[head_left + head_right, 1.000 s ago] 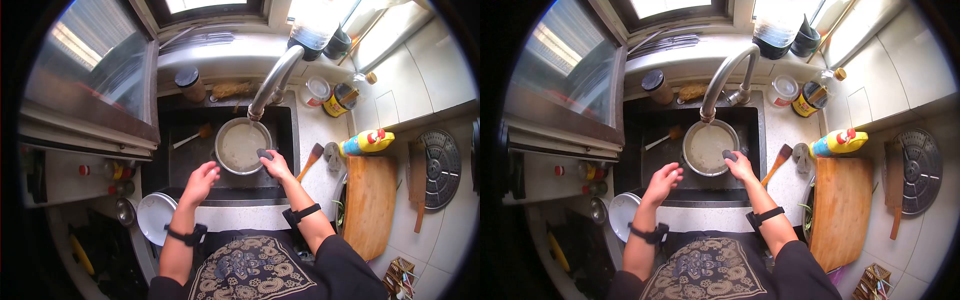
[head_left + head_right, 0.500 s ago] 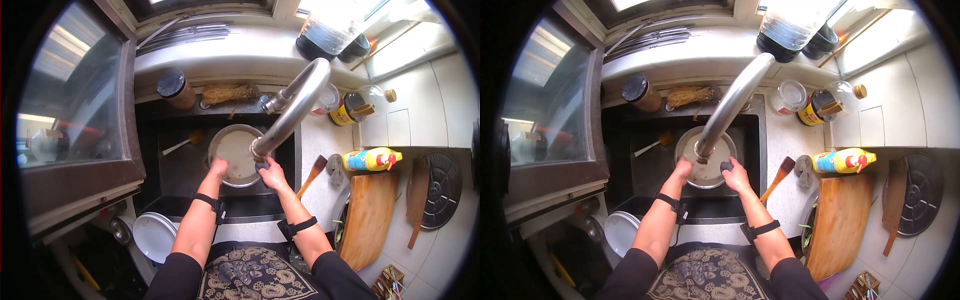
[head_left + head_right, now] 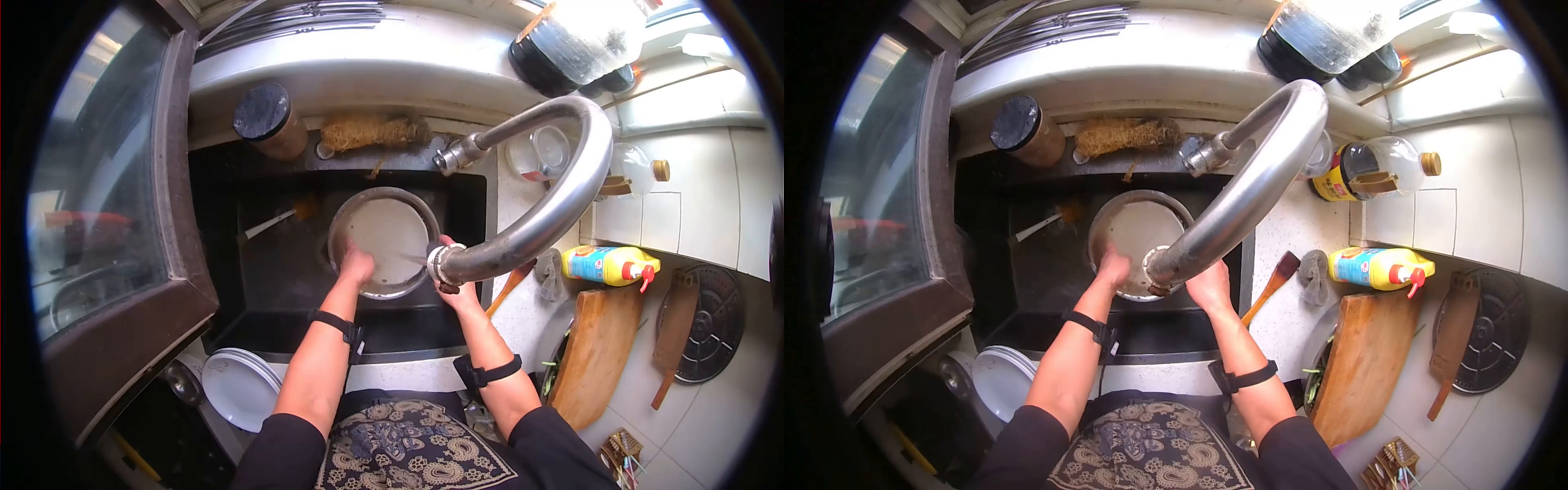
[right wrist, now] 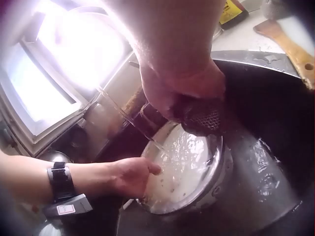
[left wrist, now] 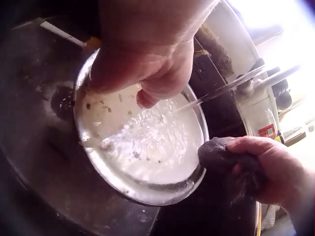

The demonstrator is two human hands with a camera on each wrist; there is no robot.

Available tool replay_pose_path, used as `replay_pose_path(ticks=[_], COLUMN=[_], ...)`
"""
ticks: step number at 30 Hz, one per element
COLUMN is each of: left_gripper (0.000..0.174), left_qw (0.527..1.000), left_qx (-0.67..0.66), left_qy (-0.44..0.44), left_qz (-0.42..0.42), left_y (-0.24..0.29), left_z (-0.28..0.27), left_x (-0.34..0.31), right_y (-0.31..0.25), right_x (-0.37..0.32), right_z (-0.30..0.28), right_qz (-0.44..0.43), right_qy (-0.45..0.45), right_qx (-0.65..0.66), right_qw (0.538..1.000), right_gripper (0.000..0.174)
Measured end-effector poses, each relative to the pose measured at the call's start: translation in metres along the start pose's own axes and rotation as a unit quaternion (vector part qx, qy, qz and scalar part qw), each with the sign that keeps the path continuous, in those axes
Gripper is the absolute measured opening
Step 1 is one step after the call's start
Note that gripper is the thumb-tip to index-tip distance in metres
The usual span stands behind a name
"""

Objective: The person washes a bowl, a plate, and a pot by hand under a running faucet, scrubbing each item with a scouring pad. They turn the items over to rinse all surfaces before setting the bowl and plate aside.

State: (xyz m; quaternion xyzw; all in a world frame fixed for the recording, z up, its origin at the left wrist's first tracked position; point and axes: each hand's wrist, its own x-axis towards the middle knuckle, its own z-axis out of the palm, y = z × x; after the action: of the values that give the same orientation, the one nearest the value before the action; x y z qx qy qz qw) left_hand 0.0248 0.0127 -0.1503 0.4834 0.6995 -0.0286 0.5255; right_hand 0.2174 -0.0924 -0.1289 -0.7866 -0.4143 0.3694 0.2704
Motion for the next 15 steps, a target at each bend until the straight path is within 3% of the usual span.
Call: replay_pose_path(ticks=[2, 4, 6, 9, 11, 12, 15], left_gripper=[0.074, 0.074, 0.073, 0.072, 0.071, 0.071, 0.071], left_qw=[0.999, 0.999, 0.998, 0.998, 0.997, 0.997, 0.996], left_qx=[0.012, 0.02, 0.026, 0.03, 0.032, 0.045, 0.063], left_qy=[-0.013, -0.036, -0.049, -0.057, -0.06, -0.056, -0.052], left_qz=[0.038, 0.014, 0.003, 0.016, 0.036, 0.04, 0.047], left_y=[0.001, 0.007, 0.009, 0.007, 0.004, 0.003, 0.003], left_z=[-0.002, -0.006, -0.009, -0.009, -0.007, -0.006, -0.01], left_x=[0.002, 0.002, -0.001, 0.001, 0.005, 0.006, 0.003], right_y=[0.014, 0.018, 0.015, -0.032, -0.056, -0.069, -0.075], right_x=[0.009, 0.016, 0.024, 0.028, 0.026, 0.022, 0.04], right_z=[0.008, 0.016, 0.018, -0.001, -0.004, -0.006, -0.009], right_qz=[0.003, -0.01, 0.055, 0.215, 0.22, 0.204, 0.231], right_qy=[-0.028, -0.053, -0.086, -0.116, -0.093, -0.084, -0.222], right_qx=[-0.029, -0.05, 0.022, 0.189, 0.211, 0.108, -0.074], right_qw=[0.999, 0.997, 0.995, 0.951, 0.948, 0.969, 0.945], right_gripper=[0.047, 0.058, 0.066, 0.073, 0.074, 0.066, 0.054])
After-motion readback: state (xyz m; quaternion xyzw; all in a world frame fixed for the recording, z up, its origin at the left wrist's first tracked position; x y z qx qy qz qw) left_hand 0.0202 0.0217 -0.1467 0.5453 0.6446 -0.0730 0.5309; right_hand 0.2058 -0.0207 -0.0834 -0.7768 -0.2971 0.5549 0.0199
